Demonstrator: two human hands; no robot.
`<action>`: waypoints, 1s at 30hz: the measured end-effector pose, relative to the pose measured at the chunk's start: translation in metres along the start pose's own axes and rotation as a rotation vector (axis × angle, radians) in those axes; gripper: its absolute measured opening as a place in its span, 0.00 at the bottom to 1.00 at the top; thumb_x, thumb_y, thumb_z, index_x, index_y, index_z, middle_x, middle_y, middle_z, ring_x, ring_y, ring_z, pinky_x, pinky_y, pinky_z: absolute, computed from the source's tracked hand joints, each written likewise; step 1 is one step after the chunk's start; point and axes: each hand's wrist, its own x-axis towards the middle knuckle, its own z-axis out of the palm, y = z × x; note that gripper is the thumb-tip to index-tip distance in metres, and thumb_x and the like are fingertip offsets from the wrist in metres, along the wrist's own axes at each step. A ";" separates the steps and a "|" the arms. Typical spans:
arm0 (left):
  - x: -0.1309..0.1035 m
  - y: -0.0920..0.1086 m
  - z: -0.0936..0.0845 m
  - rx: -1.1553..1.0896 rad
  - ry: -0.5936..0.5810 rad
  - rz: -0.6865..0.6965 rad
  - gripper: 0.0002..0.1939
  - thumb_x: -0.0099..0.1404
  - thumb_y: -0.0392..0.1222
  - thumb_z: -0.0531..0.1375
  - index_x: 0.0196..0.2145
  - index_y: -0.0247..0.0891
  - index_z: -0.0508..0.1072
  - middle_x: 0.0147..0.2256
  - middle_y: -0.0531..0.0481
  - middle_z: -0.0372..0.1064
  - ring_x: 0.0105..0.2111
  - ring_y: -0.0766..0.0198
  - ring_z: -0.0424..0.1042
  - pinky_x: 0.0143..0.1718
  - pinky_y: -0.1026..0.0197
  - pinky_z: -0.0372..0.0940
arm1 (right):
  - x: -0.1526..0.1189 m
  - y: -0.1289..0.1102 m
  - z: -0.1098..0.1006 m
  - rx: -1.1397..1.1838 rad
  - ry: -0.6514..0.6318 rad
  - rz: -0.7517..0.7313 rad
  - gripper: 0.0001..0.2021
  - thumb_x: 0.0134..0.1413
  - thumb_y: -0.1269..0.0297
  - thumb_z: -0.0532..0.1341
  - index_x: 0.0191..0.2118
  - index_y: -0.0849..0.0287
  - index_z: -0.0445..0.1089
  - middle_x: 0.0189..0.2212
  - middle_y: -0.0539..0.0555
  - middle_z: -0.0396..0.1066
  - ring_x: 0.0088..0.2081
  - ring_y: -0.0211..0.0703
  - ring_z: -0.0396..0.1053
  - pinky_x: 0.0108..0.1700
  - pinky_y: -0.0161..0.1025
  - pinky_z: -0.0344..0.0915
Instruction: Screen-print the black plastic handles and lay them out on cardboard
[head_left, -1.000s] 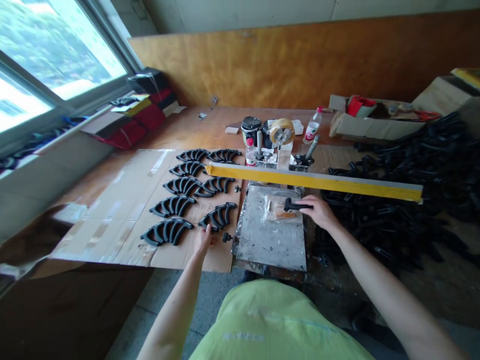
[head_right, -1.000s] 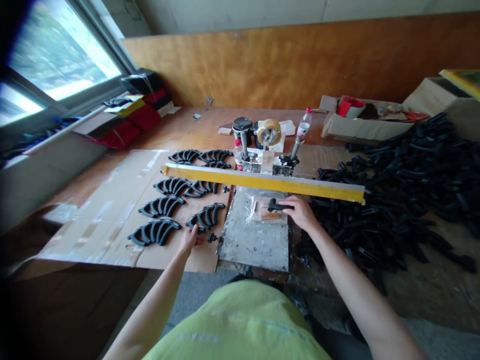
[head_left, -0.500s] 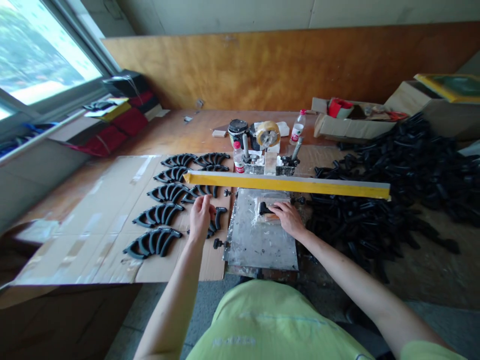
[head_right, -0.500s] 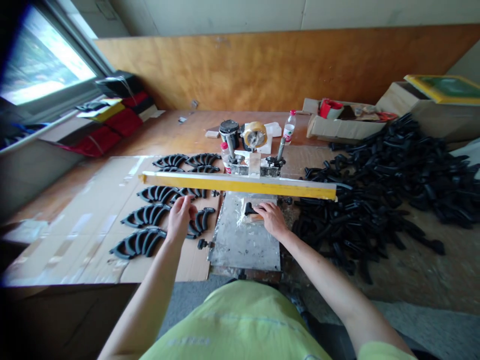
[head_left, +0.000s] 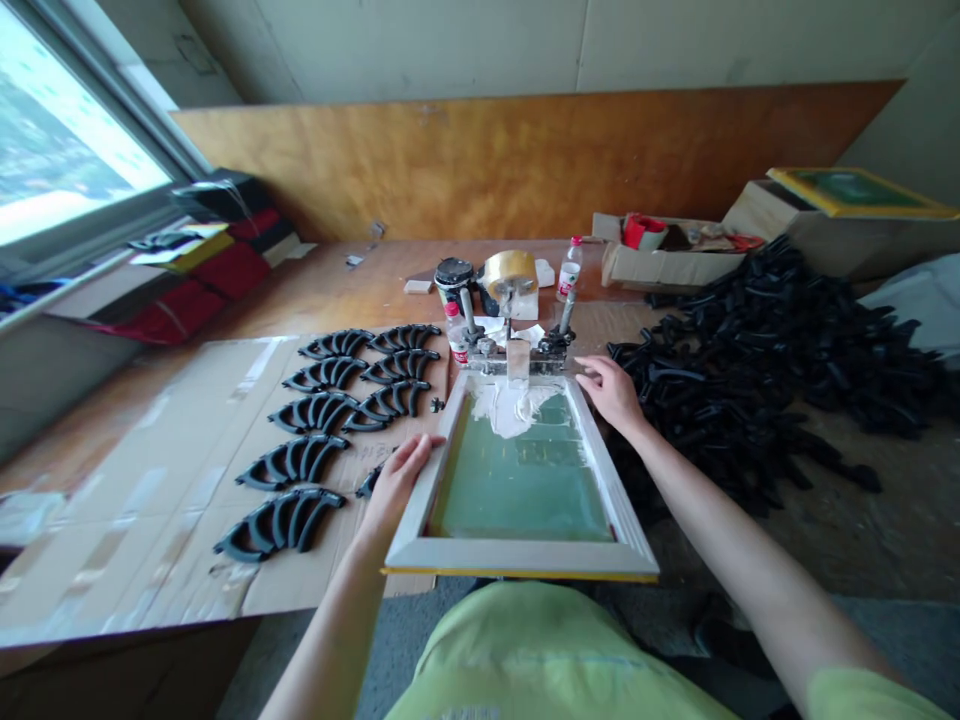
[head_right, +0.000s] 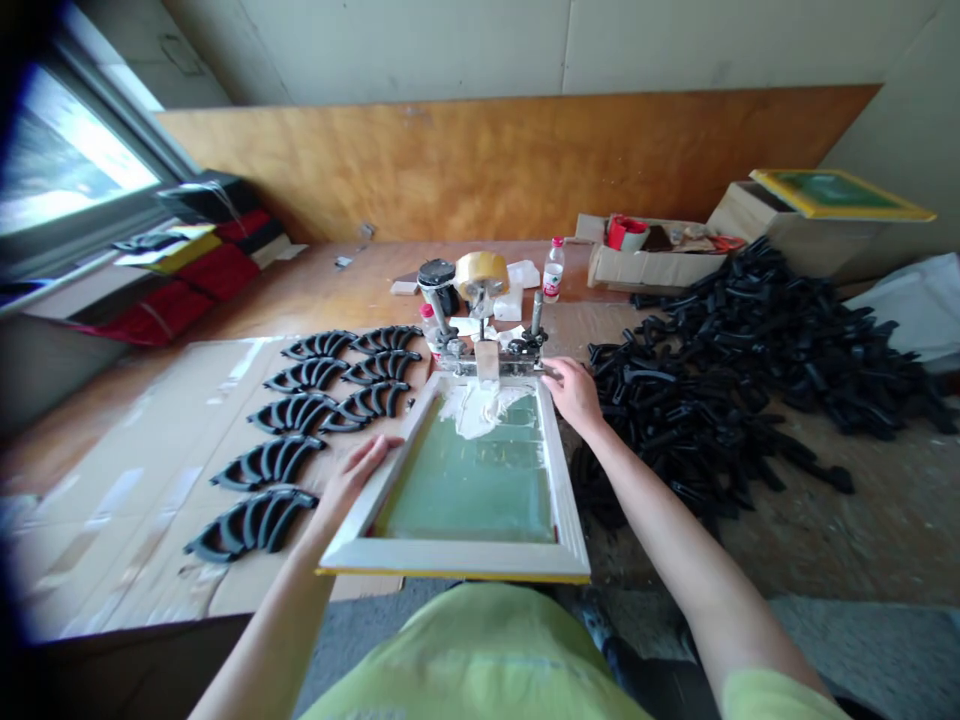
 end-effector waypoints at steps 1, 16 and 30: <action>-0.001 -0.015 0.000 -0.008 -0.032 -0.037 0.30 0.55 0.61 0.62 0.49 0.37 0.72 0.27 0.53 0.70 0.23 0.66 0.67 0.22 0.66 0.59 | 0.009 -0.014 0.009 -0.023 -0.001 -0.073 0.21 0.55 0.67 0.60 0.55 0.57 0.67 0.54 0.59 0.65 0.52 0.50 0.66 0.54 0.48 0.65; 0.025 -0.119 0.008 0.067 0.003 -0.017 0.35 0.59 0.58 0.60 0.60 0.39 0.63 0.33 0.50 0.74 0.33 0.60 0.73 0.33 0.61 0.66 | -0.001 -0.070 0.074 -0.482 -0.491 -0.327 0.06 0.54 0.76 0.56 0.35 0.62 0.69 0.36 0.59 0.71 0.42 0.48 0.66 0.44 0.39 0.61; 0.019 -0.106 0.010 0.059 0.021 -0.032 0.35 0.57 0.60 0.60 0.57 0.38 0.65 0.31 0.49 0.74 0.30 0.60 0.73 0.31 0.62 0.66 | -0.039 -0.074 0.058 -0.220 -0.522 -0.565 0.09 0.54 0.78 0.55 0.34 0.61 0.70 0.35 0.58 0.69 0.42 0.47 0.64 0.44 0.41 0.62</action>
